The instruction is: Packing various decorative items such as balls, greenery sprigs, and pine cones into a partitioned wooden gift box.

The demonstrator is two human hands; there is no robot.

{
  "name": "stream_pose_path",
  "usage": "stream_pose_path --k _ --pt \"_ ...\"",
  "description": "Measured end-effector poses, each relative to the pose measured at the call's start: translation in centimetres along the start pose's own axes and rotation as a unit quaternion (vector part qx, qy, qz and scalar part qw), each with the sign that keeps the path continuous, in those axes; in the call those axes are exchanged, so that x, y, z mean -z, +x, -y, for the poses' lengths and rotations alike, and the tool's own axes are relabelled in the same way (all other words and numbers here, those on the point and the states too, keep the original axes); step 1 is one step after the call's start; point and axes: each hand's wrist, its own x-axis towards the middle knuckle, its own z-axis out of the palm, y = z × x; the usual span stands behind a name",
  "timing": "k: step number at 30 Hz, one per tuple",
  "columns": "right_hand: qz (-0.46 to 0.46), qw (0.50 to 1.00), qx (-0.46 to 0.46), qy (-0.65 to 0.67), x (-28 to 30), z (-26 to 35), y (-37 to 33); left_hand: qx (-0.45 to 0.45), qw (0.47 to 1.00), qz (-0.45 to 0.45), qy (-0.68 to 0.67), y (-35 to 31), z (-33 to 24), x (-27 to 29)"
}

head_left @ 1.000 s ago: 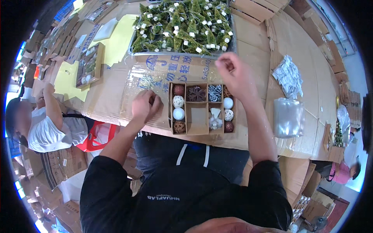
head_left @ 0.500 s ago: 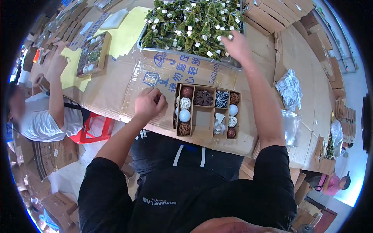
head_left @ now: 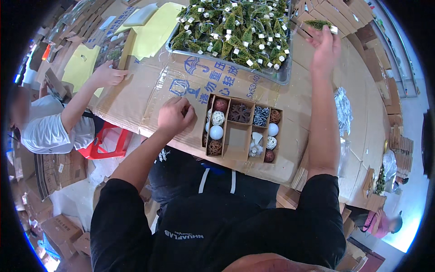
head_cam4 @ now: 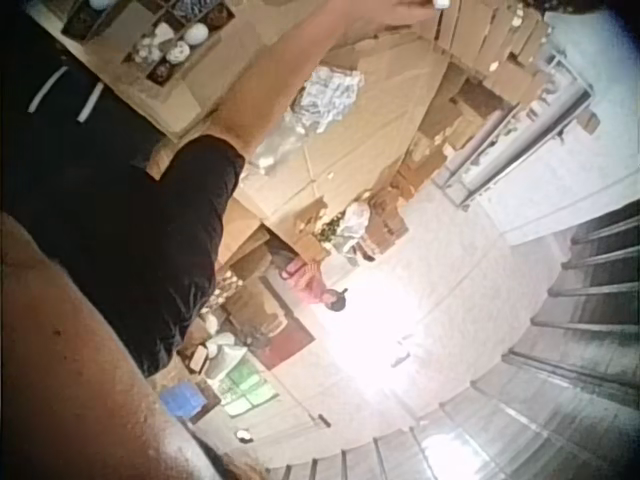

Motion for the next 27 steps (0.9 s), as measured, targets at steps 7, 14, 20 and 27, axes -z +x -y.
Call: stream_pose_path --k 7,14,20,27 --pt "0.054 0.949 -0.307 0.04 0.5 -4.9 0.1 0.004 1.0 -0.011 0.018 0.1 -0.4 -0.1" --pt "0.099 0.898 -0.401 0.151 1.0 -7.5 -1.5 -0.008 1.0 -0.006 0.024 0.0 0.1 0.0" --pt "0.148 0.85 -0.5 0.07 1.8 -8.4 -1.1 0.015 1.0 0.01 0.022 0.0 -0.3 0.2" --pt "0.24 0.861 -0.449 0.001 4.7 -9.3 -1.7 -0.003 1.0 -0.007 0.014 0.2 -0.4 0.1"
